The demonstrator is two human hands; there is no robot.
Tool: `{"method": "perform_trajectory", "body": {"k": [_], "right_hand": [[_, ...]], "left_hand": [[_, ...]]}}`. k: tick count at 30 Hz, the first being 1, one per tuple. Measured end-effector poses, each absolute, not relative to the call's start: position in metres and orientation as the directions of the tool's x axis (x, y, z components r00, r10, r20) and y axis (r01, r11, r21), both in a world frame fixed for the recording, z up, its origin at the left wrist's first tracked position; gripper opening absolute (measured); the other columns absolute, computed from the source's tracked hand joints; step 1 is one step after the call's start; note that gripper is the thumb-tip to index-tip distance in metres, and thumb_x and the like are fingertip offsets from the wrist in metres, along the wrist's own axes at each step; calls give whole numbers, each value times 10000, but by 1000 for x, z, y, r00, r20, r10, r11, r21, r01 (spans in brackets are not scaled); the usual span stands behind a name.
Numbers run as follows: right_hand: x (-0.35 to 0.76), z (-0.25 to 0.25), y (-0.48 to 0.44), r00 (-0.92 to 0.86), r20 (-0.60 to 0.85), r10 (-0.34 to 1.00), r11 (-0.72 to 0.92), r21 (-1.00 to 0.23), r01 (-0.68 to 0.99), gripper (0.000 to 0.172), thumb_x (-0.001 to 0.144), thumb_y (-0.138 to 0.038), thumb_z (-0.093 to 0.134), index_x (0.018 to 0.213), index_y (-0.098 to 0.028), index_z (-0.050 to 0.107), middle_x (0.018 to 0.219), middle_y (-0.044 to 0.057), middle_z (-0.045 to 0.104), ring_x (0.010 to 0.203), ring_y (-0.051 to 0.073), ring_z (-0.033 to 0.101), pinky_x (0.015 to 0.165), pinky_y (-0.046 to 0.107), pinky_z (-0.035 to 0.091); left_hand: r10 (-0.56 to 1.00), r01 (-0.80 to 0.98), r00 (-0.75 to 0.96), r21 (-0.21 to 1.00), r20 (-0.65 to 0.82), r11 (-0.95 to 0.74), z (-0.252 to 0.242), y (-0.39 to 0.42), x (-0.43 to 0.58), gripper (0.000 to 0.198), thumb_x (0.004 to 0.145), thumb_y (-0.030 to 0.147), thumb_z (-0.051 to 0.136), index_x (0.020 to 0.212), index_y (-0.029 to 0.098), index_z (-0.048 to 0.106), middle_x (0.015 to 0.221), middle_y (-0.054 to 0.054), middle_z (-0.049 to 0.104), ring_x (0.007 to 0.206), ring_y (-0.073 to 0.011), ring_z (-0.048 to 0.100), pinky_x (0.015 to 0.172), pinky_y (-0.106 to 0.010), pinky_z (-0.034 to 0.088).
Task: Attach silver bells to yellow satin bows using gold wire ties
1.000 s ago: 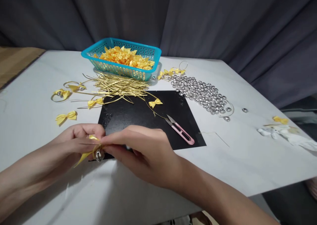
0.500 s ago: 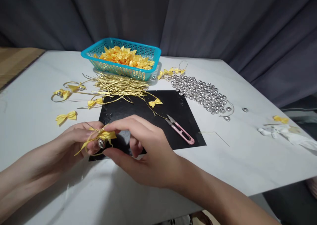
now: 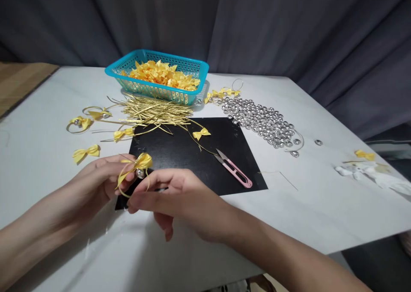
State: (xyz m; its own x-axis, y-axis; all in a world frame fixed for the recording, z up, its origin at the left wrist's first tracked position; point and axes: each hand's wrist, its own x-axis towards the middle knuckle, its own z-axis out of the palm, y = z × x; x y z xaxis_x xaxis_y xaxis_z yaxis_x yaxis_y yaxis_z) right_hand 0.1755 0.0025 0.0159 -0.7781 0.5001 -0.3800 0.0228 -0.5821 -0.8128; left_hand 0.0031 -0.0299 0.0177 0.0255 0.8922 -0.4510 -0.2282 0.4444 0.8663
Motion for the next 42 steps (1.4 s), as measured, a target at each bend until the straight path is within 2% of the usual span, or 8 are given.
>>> {"method": "perform_trajectory", "body": {"k": [4,9,12,16,23,29,36,42], "right_hand": [[184,23,12,-793,-278,543,-538,-840,-73,140,808,-243,618,717,-139,604,607,-39,564,385,18,394,360,114,336],[185,25,19,-502,-322,803,-223,-943,249,147,797,-255,597,700,-146,578,537,-58,460,406,32,356,371,142,284],[179,24,14,-339,-104,935,30,-930,367,79,774,-208,601,833,-160,616,593,-49,486,443,50,391,392,165,304],[175,23,9,-546,128,828,309,-916,256,56,784,-165,619,793,-155,673,807,16,644,690,99,570,575,208,436],[179,23,8,-542,212,813,374,-904,208,86,800,-117,625,741,-165,665,775,9,684,787,136,604,730,284,479],[180,23,2,-491,380,784,489,-865,113,119,816,-90,608,727,-170,616,763,15,668,779,136,599,736,292,487],[181,27,4,-367,234,900,266,-963,38,133,877,-130,528,763,-197,513,760,-12,692,650,81,634,577,194,505],[187,36,10,-298,277,914,303,-952,43,192,877,-99,538,727,-214,503,678,-29,673,625,82,637,601,186,539]], "left_hand": [[894,-171,9,880,-448,443,16,-28,1,205,705,292,676,546,178,616,543,57,516,521,-78,373,494,-180,307],[882,-137,59,871,-468,472,16,-31,0,175,700,285,678,555,191,653,570,42,569,512,-77,406,478,-176,310],[870,-115,106,863,-482,492,16,-34,5,160,710,272,665,568,200,665,541,41,562,500,-79,414,478,-177,320],[850,-95,151,849,-504,520,16,-35,12,199,714,227,655,522,187,618,495,46,522,484,-77,397,469,-177,317],[876,-85,124,874,-467,478,14,-34,11,130,705,263,674,591,200,670,510,37,566,485,-80,436,478,-179,349],[897,-81,87,894,-434,440,11,-35,12,69,650,218,735,601,204,687,533,29,623,495,-82,509,490,-178,382],[903,-119,43,895,-427,429,6,-32,8,97,677,206,723,589,206,685,515,51,618,494,-46,496,505,-139,370],[901,-103,25,895,-433,433,7,-29,6,94,676,194,711,586,204,685,541,45,634,509,-55,504,505,-150,372]]}}
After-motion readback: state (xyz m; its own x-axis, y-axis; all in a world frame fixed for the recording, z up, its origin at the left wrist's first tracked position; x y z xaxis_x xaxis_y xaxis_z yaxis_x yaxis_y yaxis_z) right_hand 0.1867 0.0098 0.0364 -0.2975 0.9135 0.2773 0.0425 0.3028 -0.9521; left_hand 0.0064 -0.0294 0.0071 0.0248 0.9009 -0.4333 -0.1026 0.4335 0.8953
